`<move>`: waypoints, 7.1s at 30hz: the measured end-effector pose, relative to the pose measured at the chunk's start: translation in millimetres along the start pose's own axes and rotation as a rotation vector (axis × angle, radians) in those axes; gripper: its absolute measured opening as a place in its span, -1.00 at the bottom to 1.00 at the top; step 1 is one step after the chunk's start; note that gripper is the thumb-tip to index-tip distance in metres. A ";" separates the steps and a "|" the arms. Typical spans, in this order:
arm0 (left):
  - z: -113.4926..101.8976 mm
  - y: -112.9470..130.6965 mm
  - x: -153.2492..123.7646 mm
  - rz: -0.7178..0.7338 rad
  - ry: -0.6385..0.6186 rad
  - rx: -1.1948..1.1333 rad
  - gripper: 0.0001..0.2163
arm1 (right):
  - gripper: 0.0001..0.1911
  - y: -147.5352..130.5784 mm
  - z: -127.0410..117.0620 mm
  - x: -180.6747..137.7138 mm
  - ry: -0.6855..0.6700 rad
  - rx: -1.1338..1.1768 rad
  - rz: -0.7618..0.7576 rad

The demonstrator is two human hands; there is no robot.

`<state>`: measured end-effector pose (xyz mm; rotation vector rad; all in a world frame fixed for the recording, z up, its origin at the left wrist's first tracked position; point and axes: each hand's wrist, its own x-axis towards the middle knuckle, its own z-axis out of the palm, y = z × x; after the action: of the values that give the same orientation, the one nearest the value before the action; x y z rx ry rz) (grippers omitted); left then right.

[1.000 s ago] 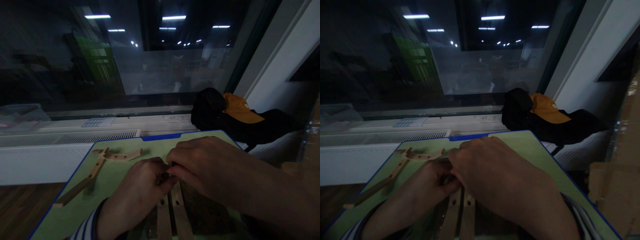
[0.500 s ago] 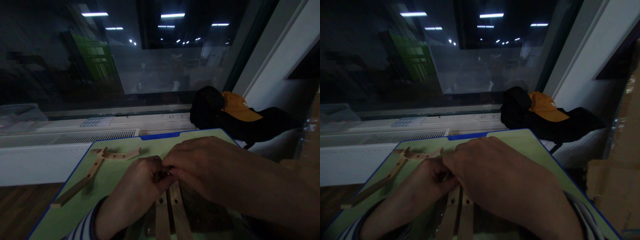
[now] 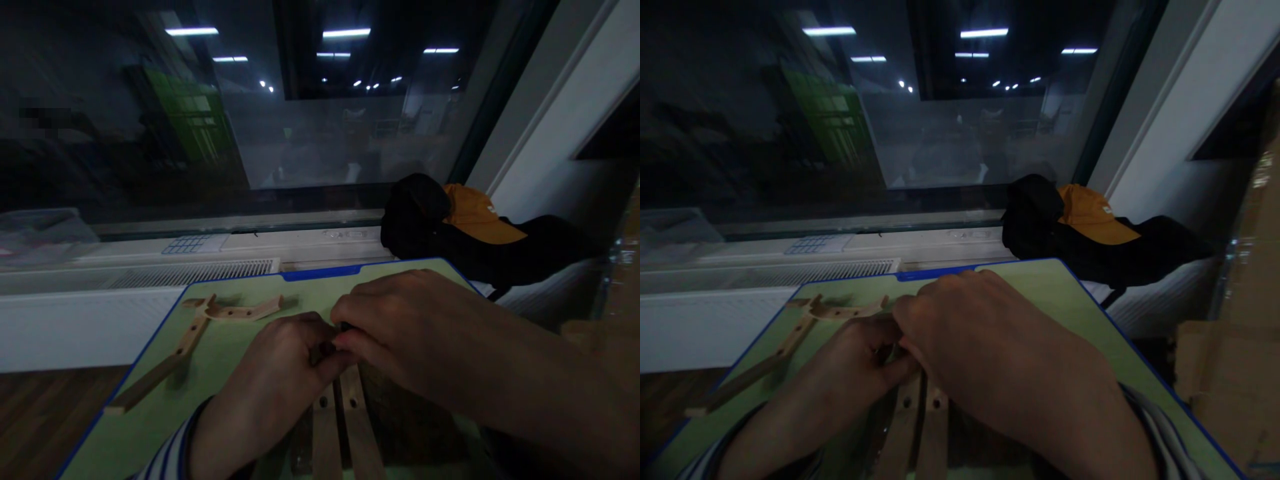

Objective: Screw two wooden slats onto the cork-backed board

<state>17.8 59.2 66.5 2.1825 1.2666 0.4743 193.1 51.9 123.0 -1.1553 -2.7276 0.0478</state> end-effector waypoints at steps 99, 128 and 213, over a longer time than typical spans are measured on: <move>2.6 1.1 -0.3 0.061 -0.072 -0.066 -0.81 | -0.88 5.9 -3.6 -7.6 -0.027 0.054 0.010; 1.9 -1.7 1.6 0.054 -0.047 -0.098 -0.82 | -0.88 7.1 -1.6 -3.7 -0.005 0.041 -0.029; 4.9 0.3 0.5 -0.050 0.026 -0.040 -0.81 | -0.85 4.1 -3.2 -7.8 0.030 0.029 -0.003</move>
<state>21.0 58.1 62.9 2.1131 1.3109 0.5049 202.0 49.1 124.5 -1.1348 -2.6930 0.0687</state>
